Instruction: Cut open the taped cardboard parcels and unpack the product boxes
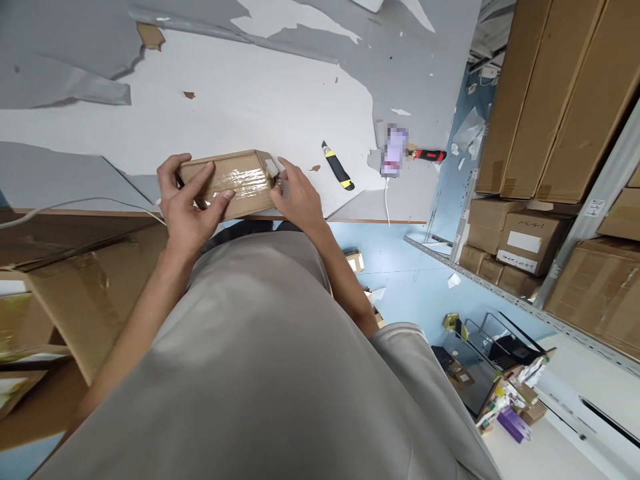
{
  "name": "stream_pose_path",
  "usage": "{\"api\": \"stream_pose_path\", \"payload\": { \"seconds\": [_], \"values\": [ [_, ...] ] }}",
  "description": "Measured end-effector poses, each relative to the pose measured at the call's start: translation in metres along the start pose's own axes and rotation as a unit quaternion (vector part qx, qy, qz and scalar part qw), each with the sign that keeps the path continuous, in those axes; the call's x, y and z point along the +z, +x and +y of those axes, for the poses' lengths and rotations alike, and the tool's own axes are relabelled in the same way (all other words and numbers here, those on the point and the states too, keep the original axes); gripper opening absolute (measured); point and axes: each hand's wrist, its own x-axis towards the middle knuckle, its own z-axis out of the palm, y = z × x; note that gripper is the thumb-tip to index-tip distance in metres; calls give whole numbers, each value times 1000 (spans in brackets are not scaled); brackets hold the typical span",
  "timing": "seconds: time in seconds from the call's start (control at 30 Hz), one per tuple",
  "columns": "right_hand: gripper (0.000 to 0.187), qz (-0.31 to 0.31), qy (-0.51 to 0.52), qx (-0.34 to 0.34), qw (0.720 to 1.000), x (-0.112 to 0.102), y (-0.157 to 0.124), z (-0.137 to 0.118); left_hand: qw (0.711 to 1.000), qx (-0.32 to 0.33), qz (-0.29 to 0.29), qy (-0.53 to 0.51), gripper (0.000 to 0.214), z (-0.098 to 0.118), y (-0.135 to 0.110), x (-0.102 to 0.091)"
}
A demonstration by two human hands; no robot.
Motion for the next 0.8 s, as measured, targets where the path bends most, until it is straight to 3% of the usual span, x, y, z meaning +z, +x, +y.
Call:
{"api": "stream_pose_path", "payload": {
  "seconds": [0.17,0.33,0.6,0.8],
  "values": [
    [70,-98,-123,-76,985,-20,26,-12,1000,8,-9,3,85,2,-2,-2],
    [81,-164,-184,-102,964,-34,37,-25,1000,14,8,5,80,-3,-7,1],
    [75,-138,-201,-87,966,-33,35,-29,1000,-2,-1,-12,77,1,-1,1],
    [62,-111,-83,-76,987,-22,54,-10,1000,9,-9,8,71,2,3,1]
  ]
}}
